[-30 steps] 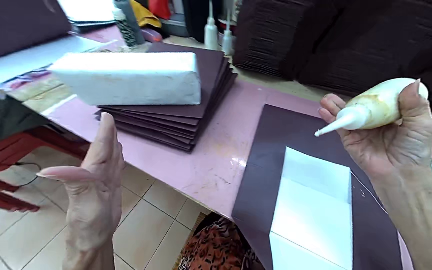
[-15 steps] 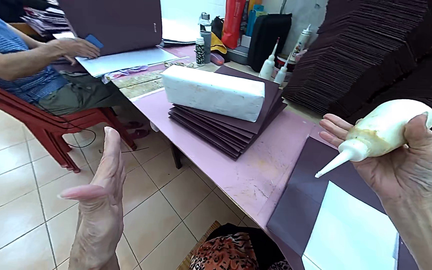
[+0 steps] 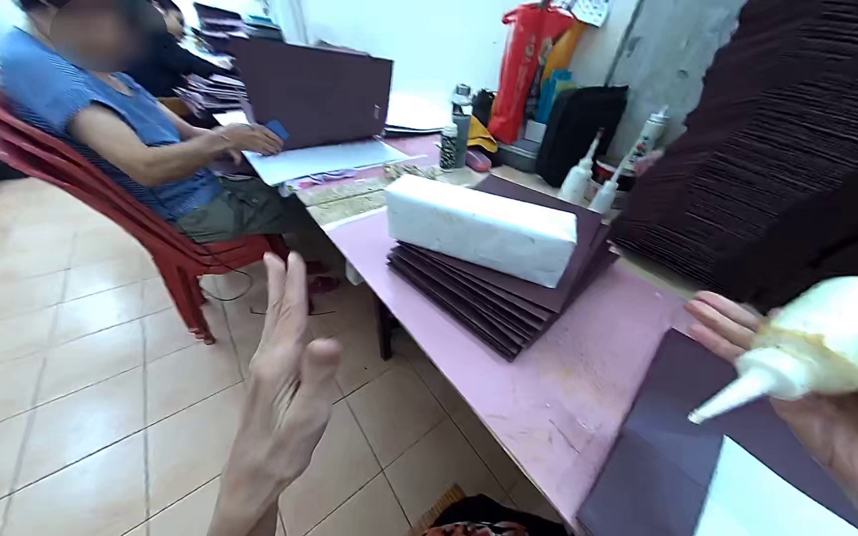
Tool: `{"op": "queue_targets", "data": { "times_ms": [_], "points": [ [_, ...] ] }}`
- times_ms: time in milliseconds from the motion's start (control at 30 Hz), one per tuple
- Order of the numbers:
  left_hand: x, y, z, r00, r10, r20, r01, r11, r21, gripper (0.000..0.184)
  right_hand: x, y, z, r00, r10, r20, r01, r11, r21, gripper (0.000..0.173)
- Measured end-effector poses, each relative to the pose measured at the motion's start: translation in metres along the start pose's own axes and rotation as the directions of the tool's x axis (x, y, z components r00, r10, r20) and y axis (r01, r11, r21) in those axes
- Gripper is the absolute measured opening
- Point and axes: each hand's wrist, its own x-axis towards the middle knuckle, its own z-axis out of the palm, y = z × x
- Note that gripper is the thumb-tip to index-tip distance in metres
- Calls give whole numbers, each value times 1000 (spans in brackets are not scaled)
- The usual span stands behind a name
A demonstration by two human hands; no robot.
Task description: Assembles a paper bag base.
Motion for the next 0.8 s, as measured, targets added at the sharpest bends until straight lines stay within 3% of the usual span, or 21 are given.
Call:
{"op": "queue_targets", "data": {
  "times_ms": [67, 133, 167, 233, 300, 333, 400, 500, 533, 600, 633, 667, 733, 800],
  "points": [
    [34, 4, -18, 990, 107, -93, -85, 972, 220, 83, 1, -3, -6, 999, 29, 27, -30, 1000, 4, 57],
    [78, -19, -43, 930, 260, -260, -150, 914, 377, 76, -1, -9, -10, 999, 32, -8, -32, 999, 43, 65],
    [99, -42, -58, 896, 370, -245, -222, 852, 475, 73, -3, -12, -8, 998, 23, -63, -20, 998, 53, 64],
    [113, -73, -67, 914, 406, -18, -327, 761, 560, 79, -5, -18, -9, 989, -2, -149, 13, 997, 74, 61],
    [84, -45, -27, 949, 247, 195, -310, 834, 457, 84, -9, -21, -6, 970, -30, -243, 38, 999, 30, 52],
    [64, -28, -1, 934, 220, 280, -318, 869, 378, 84, -11, -22, -7, 962, -29, -272, 41, 998, 40, 49],
    [21, -11, 43, 873, 260, 413, -340, 931, 132, 78, -24, -26, -14, 950, -9, -311, 26, 998, 52, 45],
    [-24, 30, 91, 721, 414, 555, -360, 909, -210, 63, -31, -35, -28, 910, -23, -415, 49, 997, 51, 37],
    [-34, 47, 104, 664, 480, 573, -378, 877, -296, 54, -35, -37, -40, 919, -34, -392, 56, 997, 44, 35],
    [-53, 75, 129, 551, 603, 577, -405, 797, -448, 41, -45, -41, -97, 995, -64, -81, 72, 992, 108, 45],
    [-63, 86, 141, 492, 655, 574, -411, 756, -510, 38, -51, -44, -113, 998, -59, -9, 60, 996, 66, 49],
    [-73, 96, 151, 438, 695, 570, -410, 719, -562, 35, -63, -48, -104, 991, -51, -125, 44, 997, -62, 46],
    [-90, 116, 169, 337, 752, 566, -442, 657, -611, 32, -82, -51, -63, 866, -93, -490, -108, 924, -367, 37],
    [-106, 130, 183, 258, 780, 570, -559, 601, -571, 31, -92, -51, -63, 808, -156, -568, -178, 855, -488, 34]
  ]
}}
